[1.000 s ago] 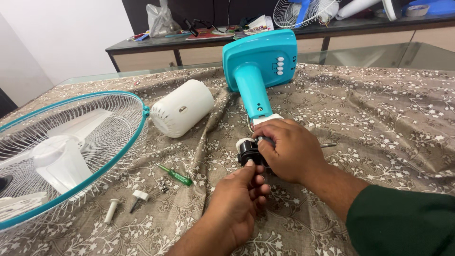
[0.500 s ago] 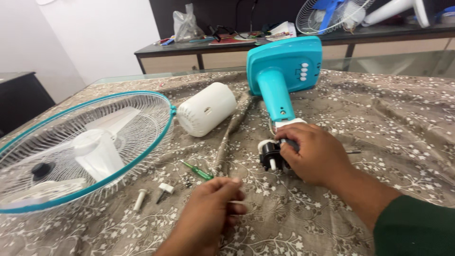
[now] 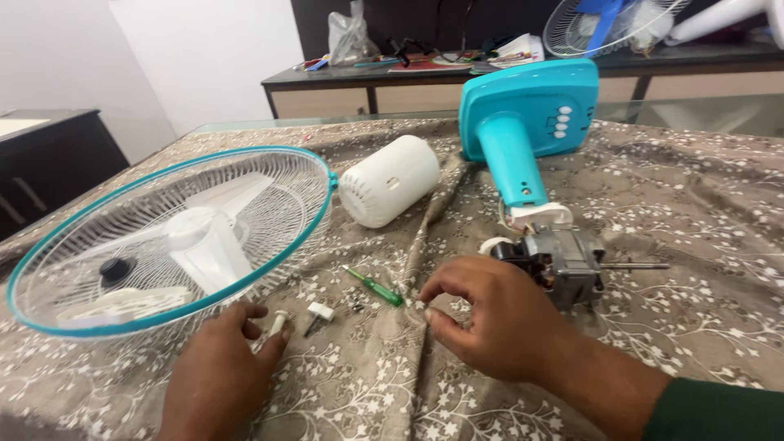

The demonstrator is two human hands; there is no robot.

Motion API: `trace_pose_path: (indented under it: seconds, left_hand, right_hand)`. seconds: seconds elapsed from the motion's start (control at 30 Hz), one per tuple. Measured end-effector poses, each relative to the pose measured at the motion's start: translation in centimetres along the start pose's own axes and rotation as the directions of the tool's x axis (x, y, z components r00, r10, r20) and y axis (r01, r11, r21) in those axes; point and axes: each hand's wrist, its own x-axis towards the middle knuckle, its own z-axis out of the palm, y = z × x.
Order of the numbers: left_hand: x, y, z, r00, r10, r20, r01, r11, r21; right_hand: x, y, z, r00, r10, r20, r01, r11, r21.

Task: The person disassembles a teal and white electric fan on a table. They remove the rear grille, unscrew the motor housing, detach the motor, and remove the capacitor using a screwdriver. The fan remains partially disassembled at the end.

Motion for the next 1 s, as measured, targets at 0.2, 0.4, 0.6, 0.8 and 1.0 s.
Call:
trace_pose_path:
  seconds: [0.2, 0.4, 0.6, 0.8, 1.0]
  left_hand:
    - [-0.2, -0.5, 0.2, 0.986, -0.114, 0.123, 0.116, 0.993, -0.010]
    - [-1.0, -0.4, 0.3, 0.996, -0.072, 0.055, 0.074, 0.997, -0.037]
    - [-1.0, -0.6, 0.2, 0.998, -0.052, 0.033, 0.054, 0.997, -0.058]
    - [-0.9, -0.5, 0.4, 0.997, -0.070, 0.031, 0.072, 0.996, -0.060]
    - [-0.6, -1.7, 1.3, 0.998, -0.012, -0.056, 0.007, 0.996, -0.087]
  right_hand:
    - [0.6, 0.0, 2.8, 0.912, 0.292, 0.289, -0.284, 0.956, -0.071]
    - [1.4, 1.8, 6.6, 0.937, -0.010, 0.348, 0.105, 0.962, -0.253]
    - [1.4, 1.1, 7.3, 0.963, 0.165, 0.212, -0.131, 0.978, -0.165]
    - [0.6, 0.2, 5.9, 0.982, 0.165, -0.089, -0.168, 0.985, -0.033]
    - [-0.2, -1.2, 3.5, 0.954, 0.277, -0.112, -0.271, 0.960, 0.069]
